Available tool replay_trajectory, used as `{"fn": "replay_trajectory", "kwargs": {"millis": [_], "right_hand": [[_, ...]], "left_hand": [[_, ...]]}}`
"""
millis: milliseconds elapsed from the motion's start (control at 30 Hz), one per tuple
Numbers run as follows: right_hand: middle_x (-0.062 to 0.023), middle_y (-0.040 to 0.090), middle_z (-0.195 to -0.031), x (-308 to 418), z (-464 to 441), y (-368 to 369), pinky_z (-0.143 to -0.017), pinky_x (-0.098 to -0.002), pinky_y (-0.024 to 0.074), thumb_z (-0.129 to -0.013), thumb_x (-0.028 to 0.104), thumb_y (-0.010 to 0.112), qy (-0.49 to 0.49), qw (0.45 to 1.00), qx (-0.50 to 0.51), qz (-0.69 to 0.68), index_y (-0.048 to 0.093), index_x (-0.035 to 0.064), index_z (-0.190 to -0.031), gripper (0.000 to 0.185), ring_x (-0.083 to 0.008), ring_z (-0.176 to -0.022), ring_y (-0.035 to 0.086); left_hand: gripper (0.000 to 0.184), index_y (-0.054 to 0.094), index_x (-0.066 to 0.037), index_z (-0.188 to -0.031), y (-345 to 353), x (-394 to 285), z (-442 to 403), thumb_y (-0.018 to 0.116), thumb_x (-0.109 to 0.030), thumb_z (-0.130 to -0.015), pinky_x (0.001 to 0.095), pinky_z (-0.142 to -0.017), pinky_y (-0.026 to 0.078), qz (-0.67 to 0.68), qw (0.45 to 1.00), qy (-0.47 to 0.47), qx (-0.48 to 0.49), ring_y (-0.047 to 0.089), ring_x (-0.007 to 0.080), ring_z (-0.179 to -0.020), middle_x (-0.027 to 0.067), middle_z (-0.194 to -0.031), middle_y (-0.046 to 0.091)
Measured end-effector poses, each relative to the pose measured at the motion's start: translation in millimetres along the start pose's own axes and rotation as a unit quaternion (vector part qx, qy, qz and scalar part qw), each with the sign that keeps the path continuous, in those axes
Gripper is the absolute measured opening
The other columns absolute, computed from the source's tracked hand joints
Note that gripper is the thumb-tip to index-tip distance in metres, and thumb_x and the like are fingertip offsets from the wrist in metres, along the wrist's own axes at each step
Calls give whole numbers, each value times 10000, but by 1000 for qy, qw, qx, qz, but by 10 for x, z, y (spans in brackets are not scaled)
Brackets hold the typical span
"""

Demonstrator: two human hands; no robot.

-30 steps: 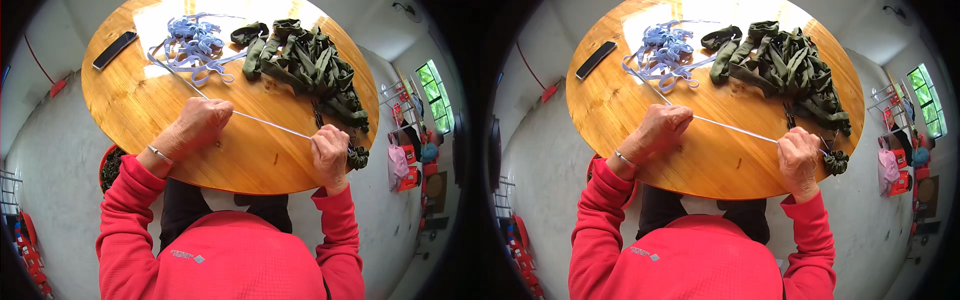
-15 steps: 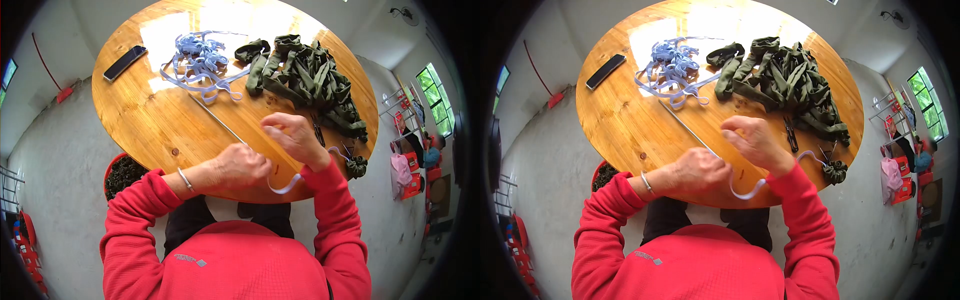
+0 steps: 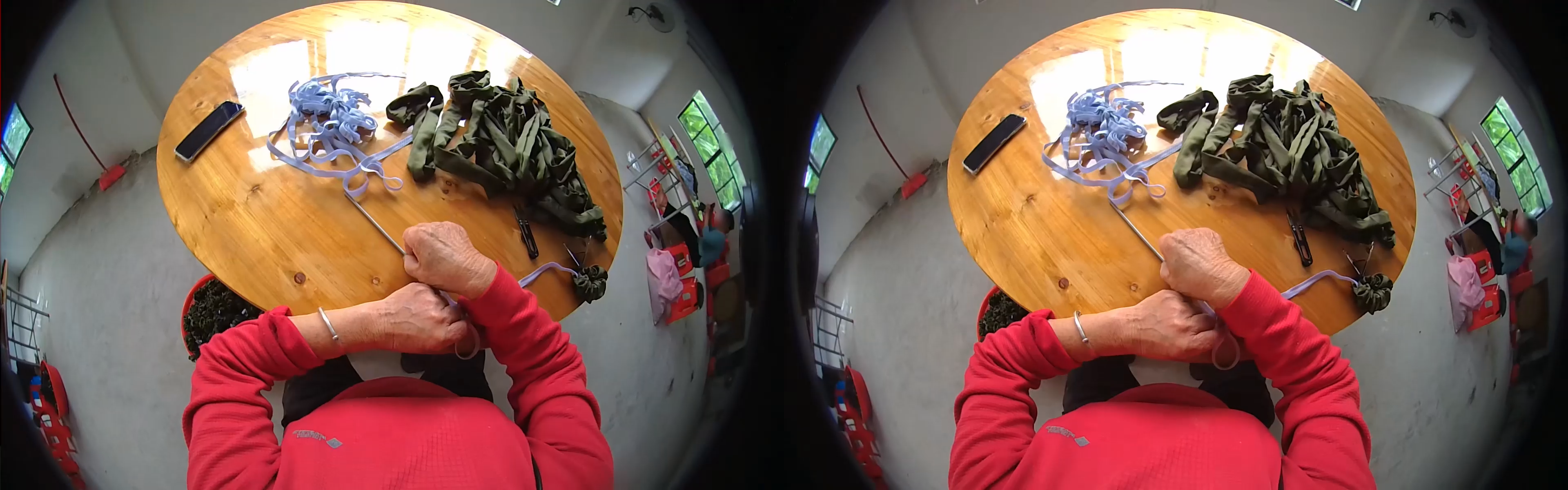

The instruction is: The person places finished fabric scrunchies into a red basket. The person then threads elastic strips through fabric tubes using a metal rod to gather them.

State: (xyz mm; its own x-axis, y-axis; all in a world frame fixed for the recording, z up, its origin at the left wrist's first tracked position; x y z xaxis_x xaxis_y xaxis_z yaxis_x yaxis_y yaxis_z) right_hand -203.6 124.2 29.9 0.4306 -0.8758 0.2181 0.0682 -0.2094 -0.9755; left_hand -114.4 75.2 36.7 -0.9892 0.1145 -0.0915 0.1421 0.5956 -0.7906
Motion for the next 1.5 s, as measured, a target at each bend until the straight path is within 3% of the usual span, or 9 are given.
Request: {"fn": "replay_trajectory", "kwargs": {"millis": [167, 400, 467, 533, 767, 900, 1033, 1300, 1500], "right_hand": [[-101, 591, -604, -393, 297, -227, -476, -297, 447, -735, 96, 577, -18, 967, 1, -253, 598, 12, -717, 89, -174, -502, 567], [-2, 477, -557, -950, 508, -254, -393, -201, 290, -888, 95, 528, 162, 596, -103, -780, 564, 38, -927, 78, -61, -418, 383], [-3, 479, -563, -1017, 499, -224, -397, -200, 303, -908, 123, 534, 158, 608, -118, -769, 561, 32, -939, 100, -62, -430, 382], [-2, 479, -567, -1061, 499, -207, -399, -199, 308, -921, 149, 540, 148, 614, -124, -765, 563, 29, -947, 125, -60, -439, 382], [43, 394, -518, -1029, 501, -235, -377, -197, 265, -917, 204, 570, 146, 622, -157, -753, 599, 35, -906, 171, -39, -400, 323], [53, 357, -510, -958, 476, -200, -373, -207, 253, -916, 237, 573, 138, 633, -125, -751, 606, 32, -921, 207, -33, -398, 304], [74, 346, -511, -842, 445, -107, -362, -207, 212, -909, 233, 589, 180, 620, -72, -761, 603, 40, -894, 194, -26, -392, 269], [53, 448, -510, -779, 409, 20, -349, -175, 239, -836, 109, 641, 167, 678, -42, -715, 584, 32, -773, 115, -10, -382, 351], [-48, 524, -558, -893, 436, -128, -448, -253, 379, -735, 168, 742, 133, 912, -171, -350, 613, -10, -787, 226, -91, -494, 482]], "left_hand": [[90, 577, -50, -823, -622, 217, -3, 641, -89, -772, 288, -445, 413, 50, 992, -30, -108, 526, 148, -502, 17, -655, 555], [268, 639, 38, -808, -989, 1848, -1, 582, -219, -861, 282, -474, 460, 9, 884, -428, -190, 590, 150, -522, 116, -662, 625], [365, 651, 10, -776, -749, 2257, -34, 606, -349, -816, 428, -669, 489, -48, 838, -543, 30, 635, 377, -723, 217, -786, 644], [317, 664, -7, -790, -467, 2502, 68, 643, -321, -757, 434, -718, 497, -18, 802, -593, 68, 637, 371, -822, 228, -799, 640], [157, 680, 3, -799, -757, 2189, 75, 590, -118, -754, 322, -569, 482, 33, 854, -447, -266, 619, 196, -578, 118, -617, 637], [211, 640, 59, -954, -902, 1366, 89, 590, -110, -838, 265, -699, 509, 463, 696, -421, -352, 623, 138, -755, 98, -879, 663], [131, 622, 41, -943, -461, 488, 166, 581, 16, -821, 347, -963, 427, 628, 622, -367, -290, 574, 208, -1069, 158, -1144, 605], [97, 615, 6, -901, 101, 58, 170, 560, 48, -835, 364, -999, 398, 718, 545, -391, -183, 519, 214, -1154, 151, -1215, 561], [67, 606, -13, -807, -53, 64, 163, 587, 50, -821, 376, -993, 410, 716, 553, -406, -131, 517, 224, -1158, 156, -1211, 545]]}}
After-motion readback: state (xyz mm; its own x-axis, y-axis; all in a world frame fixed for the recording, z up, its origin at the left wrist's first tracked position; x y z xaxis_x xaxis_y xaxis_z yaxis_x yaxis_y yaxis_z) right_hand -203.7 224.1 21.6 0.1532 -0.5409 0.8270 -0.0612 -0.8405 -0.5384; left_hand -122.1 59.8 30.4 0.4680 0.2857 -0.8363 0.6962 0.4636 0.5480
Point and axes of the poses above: each hand's wrist, its own z-axis away from the middle knuckle, its own y-axis out of the palm, x = y × z, the point moved 6 cm from there along -z, towards the middle knuckle
